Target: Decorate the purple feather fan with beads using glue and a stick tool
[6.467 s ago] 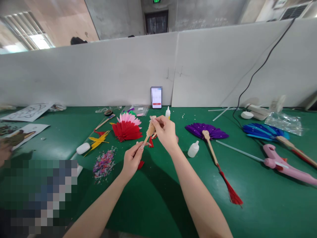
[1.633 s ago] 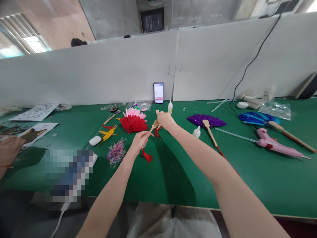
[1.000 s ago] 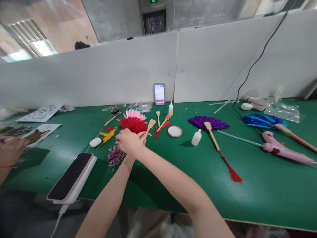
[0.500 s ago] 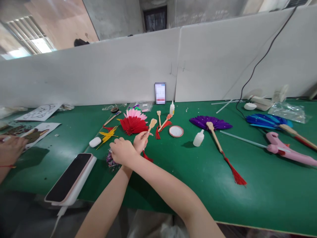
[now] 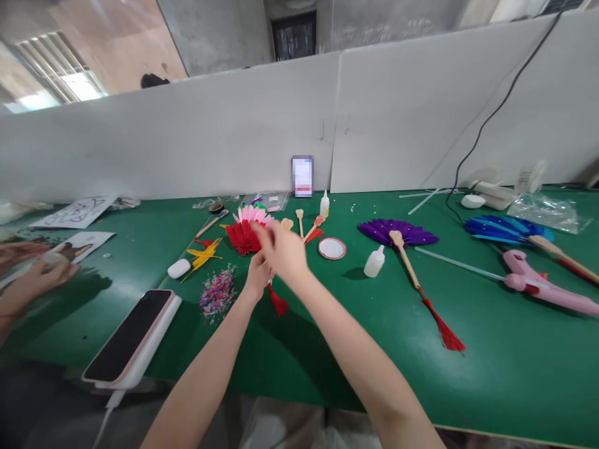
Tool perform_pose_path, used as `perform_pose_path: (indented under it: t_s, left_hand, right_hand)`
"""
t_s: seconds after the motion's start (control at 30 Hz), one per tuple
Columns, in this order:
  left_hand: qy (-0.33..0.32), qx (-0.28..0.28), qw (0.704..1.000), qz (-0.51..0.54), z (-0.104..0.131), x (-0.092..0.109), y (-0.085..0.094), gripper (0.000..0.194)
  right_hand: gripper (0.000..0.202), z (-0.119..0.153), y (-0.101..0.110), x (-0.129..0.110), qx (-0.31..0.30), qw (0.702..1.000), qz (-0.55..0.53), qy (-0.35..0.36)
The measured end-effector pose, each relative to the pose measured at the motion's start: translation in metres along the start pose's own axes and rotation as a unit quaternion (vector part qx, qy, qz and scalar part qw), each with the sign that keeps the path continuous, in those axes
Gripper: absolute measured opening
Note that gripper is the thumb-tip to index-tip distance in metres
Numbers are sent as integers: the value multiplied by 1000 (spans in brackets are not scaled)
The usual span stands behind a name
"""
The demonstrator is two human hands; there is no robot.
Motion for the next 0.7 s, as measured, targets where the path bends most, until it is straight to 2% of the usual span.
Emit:
perform_pose_path:
  t_s: [0.03, 0.1, 0.17, 0.23, 0.4, 0.7]
  left_hand:
    - [-4, -9, 1000, -6, 1, 2, -2, 29]
    - [-17, -27, 999, -28, 4, 5, -5, 29]
    - [-25, -38, 998, -44, 6, 7, -7, 28]
    - [-29, -44, 997, -55, 7, 7, -9, 28]
    - [-33, -57, 995, -74, 7, 3, -9, 30]
    - [-60, -47, 993, -92, 8, 5, -8, 37]
  right_hand:
    - [42, -7, 8, 18, -8, 998, -25, -49]
    - [54, -19, 15, 46, -34, 996, -42, -74]
    - [57, -24, 11, 65, -87, 990, -79, -83]
    - [53, -25, 4, 74, -108, 986, -96, -86]
    - [45, -24, -9, 73, -102, 986, -107, -84]
    - [40, -21, -8, 65, -84, 991, -96, -33]
Point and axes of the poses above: each hand's wrist, its own z-axis away from the middle knuckle, its own y-axis out of the back of the hand, x = y × z, the point moved 4 cm from there along -z, towards the middle knuckle, and after that the axes turned 15 degrees about z, right-handed, at the moved point
